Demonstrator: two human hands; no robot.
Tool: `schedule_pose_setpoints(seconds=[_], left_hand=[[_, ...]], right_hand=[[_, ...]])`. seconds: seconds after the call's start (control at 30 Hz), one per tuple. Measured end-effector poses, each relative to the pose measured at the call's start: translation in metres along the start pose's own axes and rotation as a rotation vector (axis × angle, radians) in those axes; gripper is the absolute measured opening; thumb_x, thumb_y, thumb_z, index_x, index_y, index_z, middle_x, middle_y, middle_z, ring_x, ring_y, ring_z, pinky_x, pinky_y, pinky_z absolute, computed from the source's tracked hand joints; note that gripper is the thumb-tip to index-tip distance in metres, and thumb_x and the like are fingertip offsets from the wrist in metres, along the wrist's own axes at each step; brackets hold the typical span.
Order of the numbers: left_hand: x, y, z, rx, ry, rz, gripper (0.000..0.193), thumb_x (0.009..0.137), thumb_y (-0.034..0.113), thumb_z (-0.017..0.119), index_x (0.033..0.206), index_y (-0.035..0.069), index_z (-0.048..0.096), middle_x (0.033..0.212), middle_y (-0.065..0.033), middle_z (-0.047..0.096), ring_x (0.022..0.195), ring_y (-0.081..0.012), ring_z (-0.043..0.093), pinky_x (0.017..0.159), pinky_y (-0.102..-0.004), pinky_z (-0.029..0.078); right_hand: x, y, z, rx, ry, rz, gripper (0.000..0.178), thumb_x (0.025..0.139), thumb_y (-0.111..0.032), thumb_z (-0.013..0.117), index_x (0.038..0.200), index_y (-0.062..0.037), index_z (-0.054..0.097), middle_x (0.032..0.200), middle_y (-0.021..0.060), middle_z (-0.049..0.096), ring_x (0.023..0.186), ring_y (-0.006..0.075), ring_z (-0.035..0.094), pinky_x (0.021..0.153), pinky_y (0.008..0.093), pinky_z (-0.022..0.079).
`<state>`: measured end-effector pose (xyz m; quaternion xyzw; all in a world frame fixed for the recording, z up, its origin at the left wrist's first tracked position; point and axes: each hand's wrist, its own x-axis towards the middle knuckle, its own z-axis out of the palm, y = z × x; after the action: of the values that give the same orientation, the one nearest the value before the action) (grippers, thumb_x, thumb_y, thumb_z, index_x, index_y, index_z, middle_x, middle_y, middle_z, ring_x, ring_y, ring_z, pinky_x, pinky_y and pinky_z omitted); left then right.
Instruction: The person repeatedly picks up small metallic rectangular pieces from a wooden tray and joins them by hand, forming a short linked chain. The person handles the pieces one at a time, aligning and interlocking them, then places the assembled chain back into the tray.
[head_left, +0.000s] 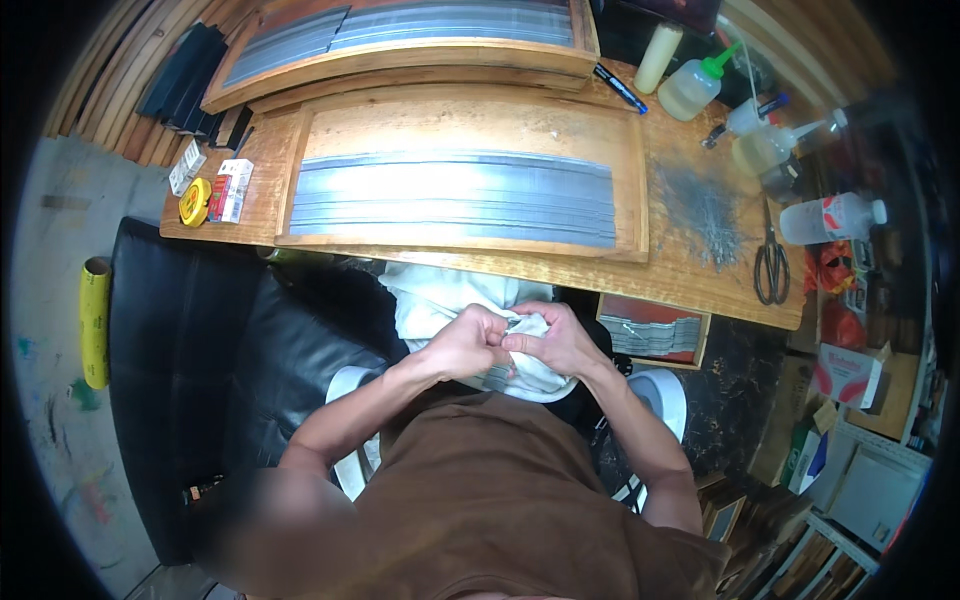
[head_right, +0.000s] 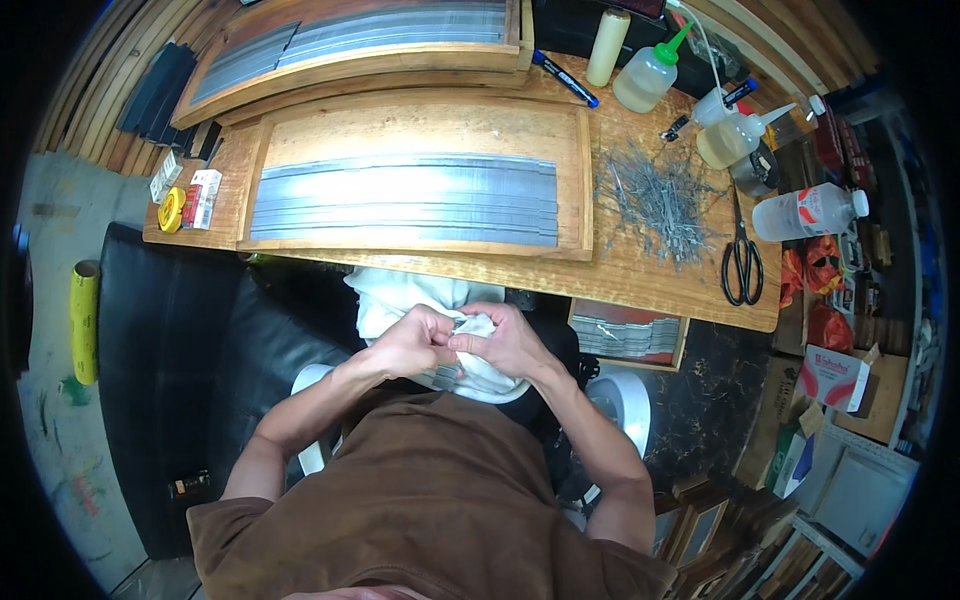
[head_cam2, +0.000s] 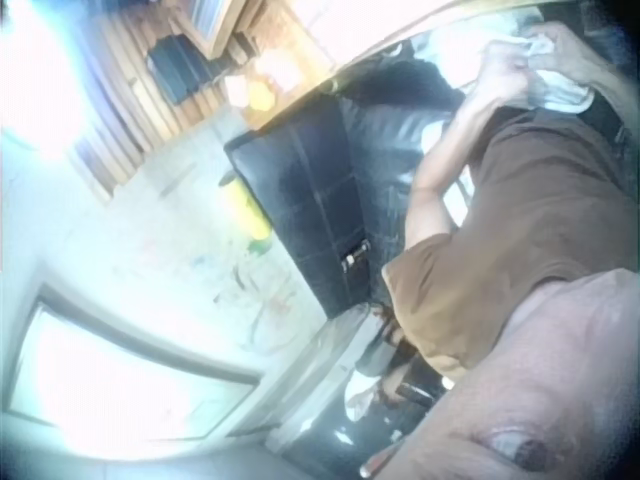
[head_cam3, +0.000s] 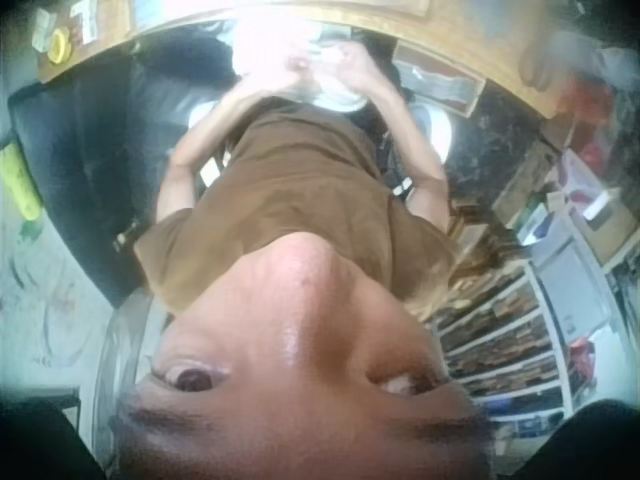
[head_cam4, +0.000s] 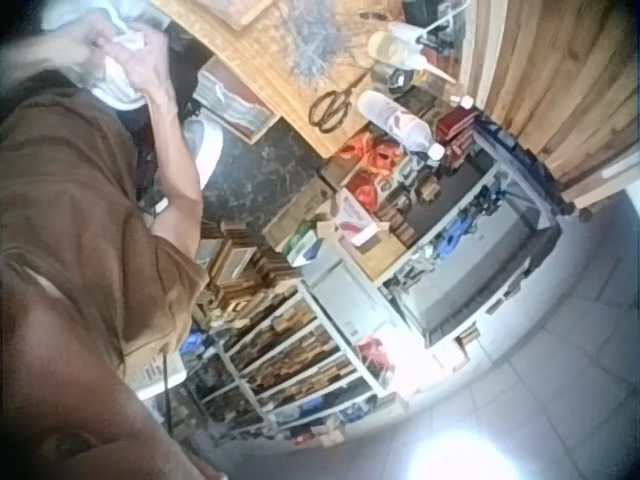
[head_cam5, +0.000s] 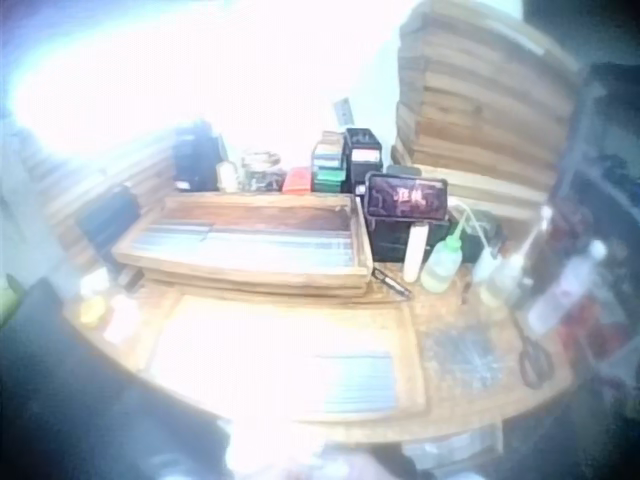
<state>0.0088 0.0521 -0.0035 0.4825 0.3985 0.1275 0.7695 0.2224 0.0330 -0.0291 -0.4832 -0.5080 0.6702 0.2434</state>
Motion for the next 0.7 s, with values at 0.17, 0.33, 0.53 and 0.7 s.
schedule_pose_setpoints(seconds=[0.17,0.33,0.53,0.7], left_hand=[[0.003,-0.003,-0.001,-0.092,-0.015,-0.061,0.013,0.090,-0.009,0.069,0.099,-0.002,0.076,0.082,-0.0071,0.077,0.073,-0.0100,0.072,0.060,-0.0248,0.053],[0.007,-0.015,-0.006,-0.101,-0.033,-0.092,0.010,0.093,0.002,0.074,0.103,0.003,0.077,0.085,-0.0051,0.079,0.070,-0.0090,0.073,0.051,-0.0210,0.050],[0.005,-0.001,-0.024,-0.132,-0.156,-0.215,0.006,0.092,0.002,0.075,0.098,0.002,0.077,0.085,-0.0065,0.079,0.071,-0.0117,0.074,0.052,-0.0220,0.050],[0.004,0.006,-0.029,-0.051,-0.201,-0.224,0.004,0.093,0.006,0.074,0.094,0.004,0.078,0.085,-0.0047,0.079,0.071,-0.0102,0.073,0.052,-0.0206,0.048]], right_hand=[[0.002,0.007,0.013,-0.104,0.123,-0.110,0.032,0.098,-0.020,0.077,0.115,0.0055,0.071,0.088,0.0113,0.077,0.082,0.0111,0.068,0.075,0.0288,0.055],[-0.001,-0.006,0.020,0.064,0.139,0.069,0.023,0.103,-0.019,0.070,0.103,0.0046,0.071,0.076,0.0078,0.075,0.064,0.0128,0.065,0.063,0.0309,0.054],[0.006,0.012,0.016,-0.272,0.181,-0.164,0.028,0.102,-0.024,0.070,0.108,0.0028,0.073,0.084,0.0170,0.076,0.074,0.0211,0.072,0.071,0.0341,0.056],[0.000,0.013,0.016,-0.168,0.230,-0.211,0.031,0.101,-0.025,0.072,0.115,0.0029,0.073,0.098,0.0203,0.077,0.090,0.0233,0.075,0.082,0.0337,0.056]])
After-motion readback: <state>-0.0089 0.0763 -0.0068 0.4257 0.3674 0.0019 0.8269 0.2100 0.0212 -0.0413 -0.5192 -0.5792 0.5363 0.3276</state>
